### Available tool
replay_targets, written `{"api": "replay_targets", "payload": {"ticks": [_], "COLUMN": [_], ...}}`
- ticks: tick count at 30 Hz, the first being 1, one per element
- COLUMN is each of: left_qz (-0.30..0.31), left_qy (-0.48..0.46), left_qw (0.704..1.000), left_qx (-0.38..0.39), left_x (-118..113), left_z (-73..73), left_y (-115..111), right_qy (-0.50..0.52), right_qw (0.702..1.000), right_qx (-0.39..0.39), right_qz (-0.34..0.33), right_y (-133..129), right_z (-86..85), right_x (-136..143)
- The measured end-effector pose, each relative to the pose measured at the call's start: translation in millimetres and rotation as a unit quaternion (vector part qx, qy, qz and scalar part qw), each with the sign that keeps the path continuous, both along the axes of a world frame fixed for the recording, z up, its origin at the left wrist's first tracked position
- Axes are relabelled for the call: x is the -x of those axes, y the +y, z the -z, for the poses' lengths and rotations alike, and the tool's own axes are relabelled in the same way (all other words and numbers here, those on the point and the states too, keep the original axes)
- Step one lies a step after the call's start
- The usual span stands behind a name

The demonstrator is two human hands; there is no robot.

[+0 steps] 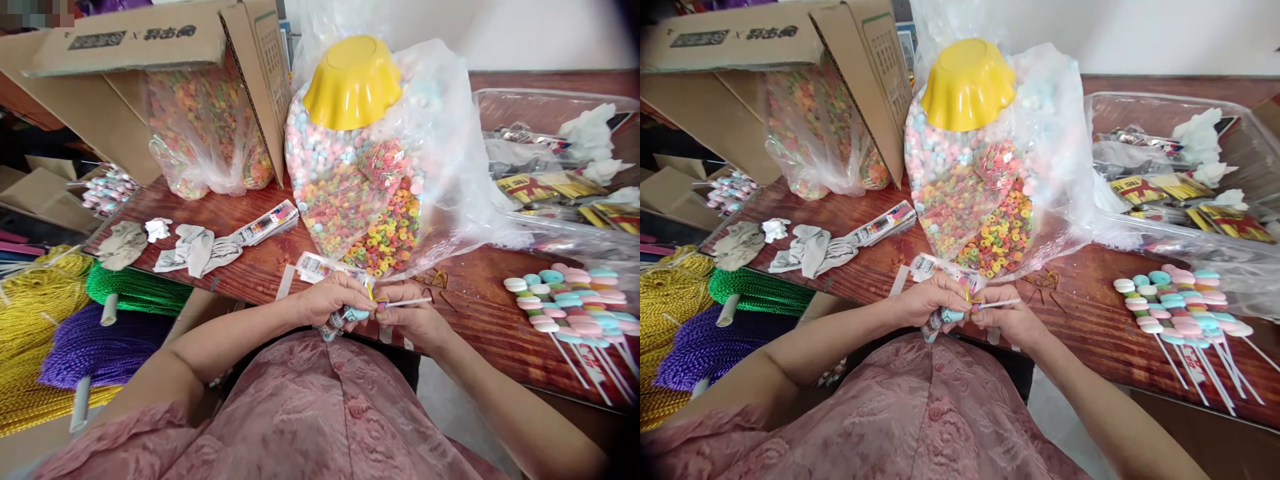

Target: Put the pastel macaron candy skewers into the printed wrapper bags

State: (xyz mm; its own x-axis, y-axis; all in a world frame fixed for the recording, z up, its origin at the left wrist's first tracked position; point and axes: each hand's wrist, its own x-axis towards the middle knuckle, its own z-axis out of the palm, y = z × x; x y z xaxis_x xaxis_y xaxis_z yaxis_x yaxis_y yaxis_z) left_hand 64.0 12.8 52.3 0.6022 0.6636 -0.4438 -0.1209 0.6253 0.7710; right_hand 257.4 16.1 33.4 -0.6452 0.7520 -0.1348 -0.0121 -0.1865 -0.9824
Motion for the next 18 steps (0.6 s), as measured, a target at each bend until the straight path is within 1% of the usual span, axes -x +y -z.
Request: {"api": "replay_targets", "payload": {"ticks": [1,2,3,5,6,7,8,10,12,13,15,18], "left_qz": [0.019,0.042,0.064,0.111,0.137,0.167,0.199,0.258,0.294,0.305,0.323,0.351], "left_qy": [-0.001,-0.001,-0.004,-0.015,-0.02,-0.022,-0.021,-0.018,-0.017,-0.017,-0.015,-0.017], "left_qw": [1.0,0.999,0.997,0.992,0.987,0.982,0.975,0.961,0.951,0.948,0.942,0.932], "left_qx": [0.013,0.026,0.04,0.066,0.077,0.086,0.092,0.098,0.095,0.093,0.089,0.09], "left_x": [1,2,4,7,9,11,12,14,16,17,17,17], "left_z": [2.1,4.0,5.6,6.7,6.2,5.0,3.5,0.2,-2.0,-2.6,-3.0,-3.0], "left_y": [-1,-1,0,1,2,3,3,3,4,4,5,6], "right_qy": [-0.039,-0.077,-0.109,-0.146,-0.156,-0.161,-0.162,-0.148,-0.115,-0.099,-0.085,-0.109], "right_qw": [0.996,0.981,0.952,0.868,0.827,0.795,0.77,0.732,0.703,0.694,0.692,0.699], "right_qx": [-0.077,-0.174,-0.281,-0.471,-0.536,-0.579,-0.608,-0.646,-0.673,-0.681,-0.682,-0.659], "right_qz": [-0.02,-0.035,-0.046,-0.062,-0.07,-0.083,-0.105,-0.158,-0.2,-0.21,-0.22,-0.255], "right_y": [-1,-2,-3,-6,-7,-8,-8,-8,-7,-7,-7,-10], "right_z": [-1.9,-4.0,-6.3,-11.3,-14.1,-17.2,-20.5,-27.0,-32.1,-33.7,-34.8,-32.9], "right_x": [-3,-5,-8,-12,-13,-13,-13,-10,-6,-4,1,5]}}
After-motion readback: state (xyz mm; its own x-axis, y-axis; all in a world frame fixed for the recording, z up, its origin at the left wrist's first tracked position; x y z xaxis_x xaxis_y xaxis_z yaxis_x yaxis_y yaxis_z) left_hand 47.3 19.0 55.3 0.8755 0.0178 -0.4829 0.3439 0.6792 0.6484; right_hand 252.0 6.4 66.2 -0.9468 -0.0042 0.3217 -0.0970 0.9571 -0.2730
